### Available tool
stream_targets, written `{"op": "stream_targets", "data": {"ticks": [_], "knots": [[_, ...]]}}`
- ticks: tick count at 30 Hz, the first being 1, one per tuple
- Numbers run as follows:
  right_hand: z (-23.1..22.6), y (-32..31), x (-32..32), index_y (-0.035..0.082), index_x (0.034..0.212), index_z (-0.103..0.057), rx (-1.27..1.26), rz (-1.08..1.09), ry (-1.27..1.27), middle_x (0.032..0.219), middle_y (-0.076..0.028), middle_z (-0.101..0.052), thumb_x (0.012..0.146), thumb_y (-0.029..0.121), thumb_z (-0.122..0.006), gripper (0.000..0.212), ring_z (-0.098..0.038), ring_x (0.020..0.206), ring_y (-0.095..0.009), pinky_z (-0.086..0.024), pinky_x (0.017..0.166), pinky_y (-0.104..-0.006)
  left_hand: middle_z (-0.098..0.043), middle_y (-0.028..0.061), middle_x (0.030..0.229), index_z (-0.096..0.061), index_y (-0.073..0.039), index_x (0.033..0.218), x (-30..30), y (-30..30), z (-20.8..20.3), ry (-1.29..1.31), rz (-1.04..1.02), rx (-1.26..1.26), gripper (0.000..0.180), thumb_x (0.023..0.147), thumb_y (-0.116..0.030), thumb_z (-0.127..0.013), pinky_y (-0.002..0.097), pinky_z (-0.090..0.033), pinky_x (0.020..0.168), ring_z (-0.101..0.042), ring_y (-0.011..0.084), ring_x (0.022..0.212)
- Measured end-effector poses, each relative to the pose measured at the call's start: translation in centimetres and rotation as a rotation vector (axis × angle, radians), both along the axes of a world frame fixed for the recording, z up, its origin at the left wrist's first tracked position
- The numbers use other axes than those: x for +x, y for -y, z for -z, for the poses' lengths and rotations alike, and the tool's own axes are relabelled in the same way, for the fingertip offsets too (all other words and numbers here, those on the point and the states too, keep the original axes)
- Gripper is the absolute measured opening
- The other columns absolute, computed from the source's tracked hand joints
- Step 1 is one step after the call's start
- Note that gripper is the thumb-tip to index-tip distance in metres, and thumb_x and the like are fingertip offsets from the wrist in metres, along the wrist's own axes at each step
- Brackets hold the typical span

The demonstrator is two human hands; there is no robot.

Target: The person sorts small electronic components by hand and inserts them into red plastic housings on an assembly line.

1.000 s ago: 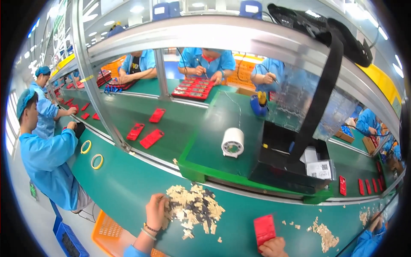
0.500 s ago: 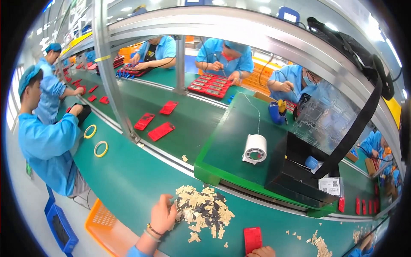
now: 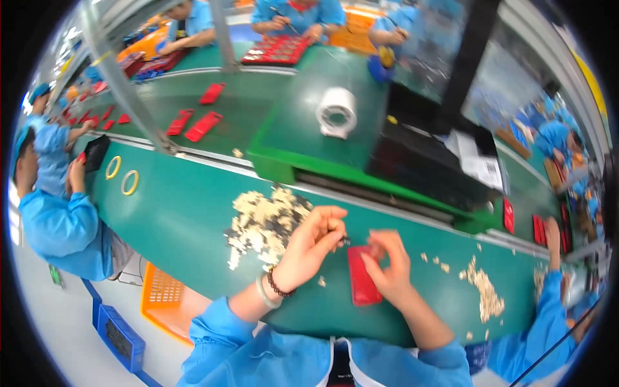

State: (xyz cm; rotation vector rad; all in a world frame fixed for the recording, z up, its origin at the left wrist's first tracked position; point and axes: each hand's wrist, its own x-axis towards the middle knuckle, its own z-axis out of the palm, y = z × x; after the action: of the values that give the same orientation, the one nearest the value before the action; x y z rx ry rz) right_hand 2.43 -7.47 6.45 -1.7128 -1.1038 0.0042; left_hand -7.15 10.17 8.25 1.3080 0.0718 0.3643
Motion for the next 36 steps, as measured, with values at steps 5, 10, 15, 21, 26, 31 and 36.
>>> {"op": "stream_targets", "data": {"ticks": [5, 10, 15, 21, 26, 31, 36], "knots": [[-1.2, 1.6, 1.1, 0.003, 0.114, -0.059, 0.025, 0.025, -0.132, 0.097, -0.009, -0.059, 0.078, 0.002, -0.070, 0.038, -0.058, 0.076, -0.015, -0.049, 0.066, -0.0270, -0.061, 0.0039, 0.090, -0.046, -0.003, 0.123, 3.6, 4.3, 0.9, 0.083, 0.124, -0.118, 0.036, 0.089, 0.003, -0.057, 0.0212, -0.045, 0.069, -0.056, 0.0084, 0.079], [0.0, 2.1, 1.1, 0.005, 0.093, -0.067, 0.085, -0.022, -0.052, 0.091, -0.008, -0.062, 0.079, 0.000, -0.068, 0.015, -0.063, 0.081, -0.022, -0.052, 0.068, -0.0312, -0.063, 0.0081, 0.091, -0.049, 0.000, 0.118, 2.1, 4.7, 3.0, -0.012, 0.013, -0.044, 0.028, 0.091, 0.001, -0.055, 0.0244, -0.050, 0.073, -0.061, 0.0121, 0.081], [0.3, 2.8, 2.7, 0.007, 0.091, -0.069, 0.115, -0.122, 0.224, 0.087, -0.006, -0.061, 0.072, -0.002, -0.070, 0.021, -0.062, 0.077, -0.021, -0.051, 0.065, -0.0306, -0.064, 0.0083, 0.082, -0.055, 0.001, 0.104, 1.6, 2.8, 3.5, -0.224, 0.307, -0.195, 0.015, 0.094, -0.010, -0.055, 0.0230, -0.048, 0.065, -0.060, 0.0131, 0.073], [0.4, 2.3, 3.8, 0.010, 0.088, -0.071, 0.131, -0.111, 0.274, 0.087, -0.004, -0.061, 0.069, 0.001, -0.072, 0.021, -0.060, 0.074, -0.020, -0.049, 0.063, -0.0315, -0.063, 0.0075, 0.078, -0.056, 0.000, 0.094, 2.3, 1.8, 3.9, -0.307, 0.459, -0.417, 0.012, 0.093, -0.012, -0.058, 0.0242, -0.045, 0.061, -0.057, 0.0131, 0.067], [0.9, 1.7, 3.9, 0.014, 0.086, -0.072, 0.110, -0.017, 0.420, 0.085, -0.002, -0.060, 0.065, 0.007, -0.073, 0.023, -0.060, 0.073, -0.020, -0.048, 0.062, -0.0317, -0.064, 0.0064, 0.084, -0.059, 0.001, 0.101, 1.7, 1.8, 4.1, -0.310, 0.491, -0.320, 0.017, 0.095, -0.015, -0.055, 0.0228, -0.045, 0.062, -0.056, 0.0098, 0.070], [0.1, 2.0, 3.4, 0.016, 0.089, -0.073, -0.028, 0.115, 0.519, 0.081, -0.001, -0.059, 0.065, 0.005, -0.072, 0.026, -0.058, 0.072, -0.019, -0.046, 0.062, -0.0329, -0.065, 0.0046, 0.088, -0.061, 0.000, 0.102, 2.3, 2.4, 5.0, -0.206, 0.466, -0.374, 0.015, 0.095, -0.012, -0.057, 0.0219, -0.046, 0.064, -0.058, 0.0083, 0.074], [-0.7, 1.6, 1.9, 0.007, 0.093, -0.071, -0.095, 0.034, 0.212, 0.086, -0.005, -0.064, 0.070, 0.002, -0.070, 0.023, -0.060, 0.075, -0.022, -0.049, 0.066, -0.0328, -0.064, 0.0064, 0.089, -0.063, 0.001, 0.102, 1.2, 3.9, 4.1, -0.037, 0.088, 0.114, 0.013, 0.093, -0.008, -0.059, 0.0257, -0.049, 0.068, -0.061, 0.0134, 0.080]]}}
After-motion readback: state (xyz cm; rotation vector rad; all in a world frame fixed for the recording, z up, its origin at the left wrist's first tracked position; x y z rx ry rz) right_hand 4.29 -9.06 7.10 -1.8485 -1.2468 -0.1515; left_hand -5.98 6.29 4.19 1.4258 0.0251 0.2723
